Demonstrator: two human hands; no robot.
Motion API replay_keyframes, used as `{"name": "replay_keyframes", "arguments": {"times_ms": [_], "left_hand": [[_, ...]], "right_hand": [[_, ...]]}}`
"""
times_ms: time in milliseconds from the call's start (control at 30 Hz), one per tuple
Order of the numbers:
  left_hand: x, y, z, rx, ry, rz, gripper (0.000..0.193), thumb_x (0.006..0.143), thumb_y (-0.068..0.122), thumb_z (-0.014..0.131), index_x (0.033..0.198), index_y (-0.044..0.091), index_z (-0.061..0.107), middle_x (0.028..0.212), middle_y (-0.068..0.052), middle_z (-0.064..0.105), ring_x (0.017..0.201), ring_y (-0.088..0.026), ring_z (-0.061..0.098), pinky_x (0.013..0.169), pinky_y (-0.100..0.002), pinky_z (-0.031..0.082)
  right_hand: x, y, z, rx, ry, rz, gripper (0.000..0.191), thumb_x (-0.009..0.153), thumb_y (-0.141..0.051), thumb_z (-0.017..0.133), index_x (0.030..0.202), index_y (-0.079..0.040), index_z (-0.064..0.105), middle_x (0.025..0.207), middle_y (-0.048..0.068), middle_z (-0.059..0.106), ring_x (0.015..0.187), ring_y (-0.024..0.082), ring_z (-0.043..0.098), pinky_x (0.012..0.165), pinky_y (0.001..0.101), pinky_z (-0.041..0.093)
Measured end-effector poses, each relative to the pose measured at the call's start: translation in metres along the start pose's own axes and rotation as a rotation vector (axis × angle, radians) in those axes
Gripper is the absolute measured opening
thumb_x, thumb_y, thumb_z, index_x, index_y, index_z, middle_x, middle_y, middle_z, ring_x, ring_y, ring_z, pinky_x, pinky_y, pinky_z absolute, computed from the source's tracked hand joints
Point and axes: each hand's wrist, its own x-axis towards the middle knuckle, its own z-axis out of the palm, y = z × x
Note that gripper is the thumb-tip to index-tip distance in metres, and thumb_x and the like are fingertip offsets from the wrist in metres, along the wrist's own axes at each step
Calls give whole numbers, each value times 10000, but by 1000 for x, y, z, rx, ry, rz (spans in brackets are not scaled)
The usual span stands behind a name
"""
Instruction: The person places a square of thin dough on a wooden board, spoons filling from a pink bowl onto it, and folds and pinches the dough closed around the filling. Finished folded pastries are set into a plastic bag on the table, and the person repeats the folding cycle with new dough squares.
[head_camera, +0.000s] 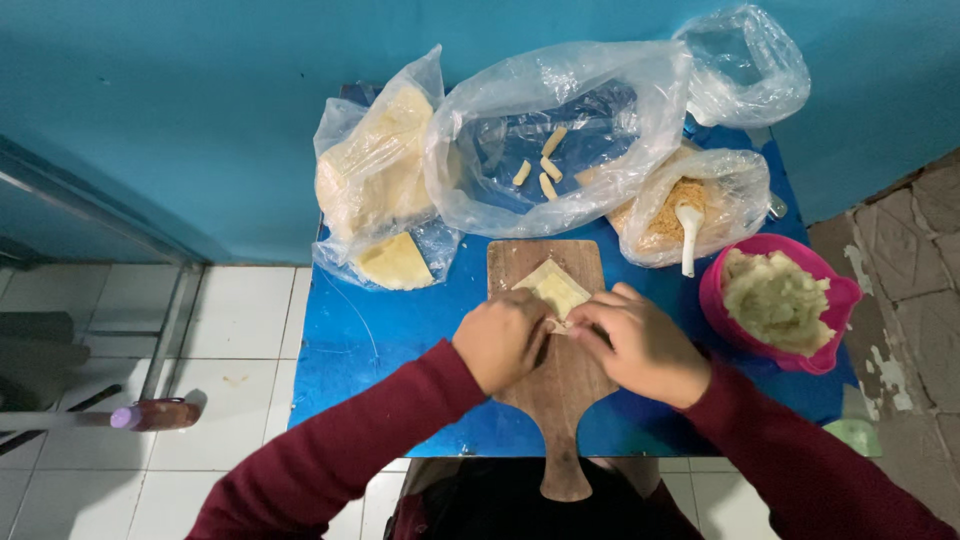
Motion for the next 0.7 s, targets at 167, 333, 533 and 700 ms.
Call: {"name": "replay_keyframes", "arguments": {"times_ms": [167,333,533,700], "left_hand": [[24,-13,-2,15,-123,-7,152,864,218,680,904,74,704,852,-158,711,795,-383,706,709,-498,557],[28,-11,-9,-106,-159,-103,186,823,227,743,909,82,664,776,-132,712,760,-367,706,678,-491,545],[19,-7,-11,-101,-36,109,126,782,78,736,870,86,646,903,-128,690,912,-356,689,713,-463,553],[13,-4,-15,-12,-80,200,299,760,187,798,980,47,651,932,-159,649,937,-393,651,711,-481,545]], "right_hand": [[11,5,5,-98,-48,53,134,883,-215,757,826,-106,703,779,70,681,765,307,600,709,414,490],[24,12,1,129,-153,266,209,790,-174,804,880,-61,653,762,66,672,724,244,661,671,364,512],[20,0,-4,85,-26,-47,113,811,-74,740,903,-80,674,838,62,691,803,277,636,726,378,498],[13,-10,-4,-22,24,-109,101,826,-101,733,915,-81,692,877,74,699,816,319,617,728,401,487]]}}
